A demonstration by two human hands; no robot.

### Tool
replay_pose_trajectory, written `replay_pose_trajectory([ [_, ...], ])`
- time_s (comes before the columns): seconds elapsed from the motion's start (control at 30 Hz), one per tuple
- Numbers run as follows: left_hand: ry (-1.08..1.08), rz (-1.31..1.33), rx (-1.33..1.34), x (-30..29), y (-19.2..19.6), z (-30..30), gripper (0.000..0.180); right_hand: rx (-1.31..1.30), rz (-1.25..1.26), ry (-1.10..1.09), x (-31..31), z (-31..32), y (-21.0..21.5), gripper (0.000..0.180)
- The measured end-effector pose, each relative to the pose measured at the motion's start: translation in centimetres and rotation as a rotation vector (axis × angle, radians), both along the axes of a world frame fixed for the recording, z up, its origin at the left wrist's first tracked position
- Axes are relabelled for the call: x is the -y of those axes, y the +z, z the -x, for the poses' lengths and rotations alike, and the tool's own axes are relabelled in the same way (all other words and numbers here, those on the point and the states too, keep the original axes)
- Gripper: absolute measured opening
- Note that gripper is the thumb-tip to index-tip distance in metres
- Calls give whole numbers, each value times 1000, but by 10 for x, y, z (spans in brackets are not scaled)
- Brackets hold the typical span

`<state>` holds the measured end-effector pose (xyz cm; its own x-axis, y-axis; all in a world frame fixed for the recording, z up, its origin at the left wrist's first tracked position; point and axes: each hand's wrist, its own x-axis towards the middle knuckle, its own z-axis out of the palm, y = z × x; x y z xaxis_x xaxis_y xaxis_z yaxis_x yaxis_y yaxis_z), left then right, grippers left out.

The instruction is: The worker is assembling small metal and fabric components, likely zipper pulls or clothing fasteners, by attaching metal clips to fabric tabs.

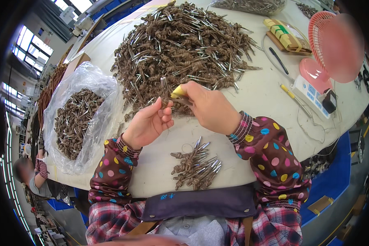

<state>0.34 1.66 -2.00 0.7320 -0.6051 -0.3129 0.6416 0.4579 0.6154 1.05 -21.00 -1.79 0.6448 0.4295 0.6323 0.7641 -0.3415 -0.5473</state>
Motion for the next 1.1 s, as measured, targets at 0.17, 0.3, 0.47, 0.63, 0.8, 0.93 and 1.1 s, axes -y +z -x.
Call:
replay_pose_trajectory([
  [0.17,-161,-38,67,2,6,1,33,-691,-490,-17,-1,-2,19,19],
  [0.3,-245,-60,159,10,10,12,27,-998,-513,-97,1,-22,-16,23],
  [0.47,96,-87,131,14,-1,7,25,-707,-497,-111,5,-21,-7,33],
  [0.63,262,-160,202,21,-9,10,23,-1074,-512,92,-9,3,19,42],
  [0.8,131,-533,620,23,-8,11,34,-908,-555,16,-11,6,16,22],
  [0.93,169,-1133,1134,7,16,0,56,-684,-313,-112,0,1,19,22],
  [1.1,227,-1158,1525,6,32,0,69,-673,-145,-80,7,2,23,20],
])
